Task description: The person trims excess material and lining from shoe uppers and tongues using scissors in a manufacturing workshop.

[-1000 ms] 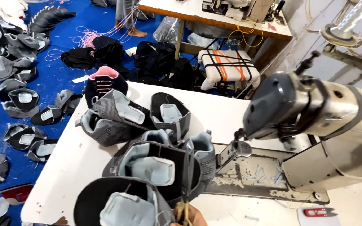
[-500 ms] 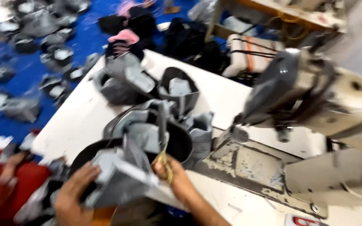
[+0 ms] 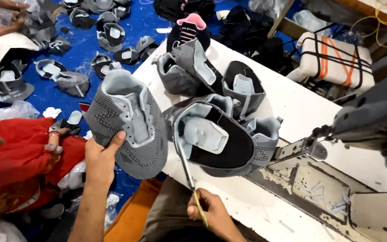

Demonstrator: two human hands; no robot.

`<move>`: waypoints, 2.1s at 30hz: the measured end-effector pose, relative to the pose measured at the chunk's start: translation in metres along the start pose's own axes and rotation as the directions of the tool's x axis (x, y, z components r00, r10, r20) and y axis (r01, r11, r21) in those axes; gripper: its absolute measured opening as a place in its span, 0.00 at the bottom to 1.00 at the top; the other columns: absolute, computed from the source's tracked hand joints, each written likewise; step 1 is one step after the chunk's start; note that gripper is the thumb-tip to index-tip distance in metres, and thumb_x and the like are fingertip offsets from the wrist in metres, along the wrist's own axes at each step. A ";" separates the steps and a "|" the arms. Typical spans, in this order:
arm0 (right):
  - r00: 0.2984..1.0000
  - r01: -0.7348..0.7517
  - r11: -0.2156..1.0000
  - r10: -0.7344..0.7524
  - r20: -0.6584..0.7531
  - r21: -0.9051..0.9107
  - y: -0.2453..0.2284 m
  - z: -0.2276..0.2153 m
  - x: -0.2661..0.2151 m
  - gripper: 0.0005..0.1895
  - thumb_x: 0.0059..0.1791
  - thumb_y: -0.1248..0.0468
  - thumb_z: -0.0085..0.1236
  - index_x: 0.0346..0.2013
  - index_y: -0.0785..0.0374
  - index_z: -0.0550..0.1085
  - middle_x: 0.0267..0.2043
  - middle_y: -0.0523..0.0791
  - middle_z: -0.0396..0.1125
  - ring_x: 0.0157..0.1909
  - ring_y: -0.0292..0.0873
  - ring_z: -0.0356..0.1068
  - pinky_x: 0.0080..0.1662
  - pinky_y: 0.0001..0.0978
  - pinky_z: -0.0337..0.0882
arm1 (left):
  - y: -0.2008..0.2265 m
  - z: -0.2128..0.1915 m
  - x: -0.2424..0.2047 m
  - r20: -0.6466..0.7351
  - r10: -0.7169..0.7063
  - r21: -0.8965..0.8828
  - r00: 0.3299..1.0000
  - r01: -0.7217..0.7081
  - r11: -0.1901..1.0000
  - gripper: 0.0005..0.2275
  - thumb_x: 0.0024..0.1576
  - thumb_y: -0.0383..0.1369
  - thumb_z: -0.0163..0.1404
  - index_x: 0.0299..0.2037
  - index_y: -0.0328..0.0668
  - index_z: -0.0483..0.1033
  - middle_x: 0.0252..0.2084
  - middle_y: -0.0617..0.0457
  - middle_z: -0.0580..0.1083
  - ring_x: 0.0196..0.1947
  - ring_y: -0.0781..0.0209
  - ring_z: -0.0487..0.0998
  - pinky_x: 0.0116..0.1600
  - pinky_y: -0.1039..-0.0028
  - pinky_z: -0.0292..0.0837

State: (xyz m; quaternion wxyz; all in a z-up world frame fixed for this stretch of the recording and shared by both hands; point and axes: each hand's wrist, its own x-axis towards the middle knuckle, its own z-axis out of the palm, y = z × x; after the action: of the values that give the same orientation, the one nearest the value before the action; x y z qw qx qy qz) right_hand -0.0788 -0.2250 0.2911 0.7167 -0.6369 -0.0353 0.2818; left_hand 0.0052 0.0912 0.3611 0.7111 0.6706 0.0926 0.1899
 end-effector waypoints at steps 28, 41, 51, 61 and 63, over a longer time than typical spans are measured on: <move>0.964 -0.073 0.977 0.017 -0.264 -0.202 0.029 0.005 0.014 0.20 0.47 0.52 0.65 0.35 0.68 0.74 0.28 0.43 0.69 0.31 0.34 0.68 0.35 0.27 0.68 | -0.076 -0.033 0.037 -0.099 0.360 0.566 0.928 -0.245 0.788 0.10 0.64 0.25 0.50 0.53 0.37 0.78 0.52 0.44 0.74 0.54 0.45 0.76 0.58 0.62 0.72; 0.920 -0.350 0.899 0.276 0.280 0.265 -0.001 0.058 0.058 0.31 0.46 0.36 0.60 0.35 0.64 0.70 0.26 0.42 0.64 0.28 0.38 0.70 0.32 0.26 0.68 | -0.065 -0.021 0.046 0.029 0.092 0.687 0.995 -0.087 0.722 0.12 0.43 0.32 0.67 0.34 0.40 0.82 0.38 0.48 0.74 0.44 0.45 0.76 0.49 0.59 0.71; 0.895 -0.423 0.791 0.288 0.341 0.442 0.001 0.062 0.089 0.30 0.50 0.37 0.54 0.35 0.64 0.70 0.27 0.42 0.61 0.29 0.37 0.64 0.35 0.26 0.69 | -0.090 -0.030 0.039 0.025 0.328 0.596 0.944 -0.278 0.753 0.04 0.57 0.23 0.54 0.36 0.33 0.71 0.38 0.45 0.72 0.39 0.43 0.75 0.43 0.58 0.69; 0.891 -0.438 0.702 0.256 0.376 0.561 0.018 0.065 0.119 0.26 0.53 0.41 0.53 0.36 0.64 0.68 0.26 0.40 0.59 0.28 0.36 0.60 0.33 0.22 0.62 | -0.115 -0.034 0.048 -0.166 -0.035 0.354 0.986 0.093 0.931 0.02 0.65 0.23 0.46 0.38 0.36 0.70 0.35 0.49 0.72 0.29 0.48 0.75 0.33 0.66 0.72; 0.891 -0.438 0.717 0.266 0.368 0.542 0.016 0.067 0.111 0.26 0.52 0.41 0.53 0.35 0.63 0.68 0.26 0.40 0.59 0.28 0.36 0.61 0.33 0.22 0.61 | -0.092 -0.041 0.048 -0.158 0.019 0.334 0.987 0.035 0.942 0.01 0.63 0.23 0.48 0.39 0.35 0.70 0.35 0.49 0.72 0.28 0.49 0.75 0.32 0.67 0.73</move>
State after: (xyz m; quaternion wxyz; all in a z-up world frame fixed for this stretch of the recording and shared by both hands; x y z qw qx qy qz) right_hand -0.0189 -0.1147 0.2540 0.8044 -0.3218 0.0859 0.4920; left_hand 0.0463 0.1453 0.2729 0.5776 0.7643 0.1827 0.2212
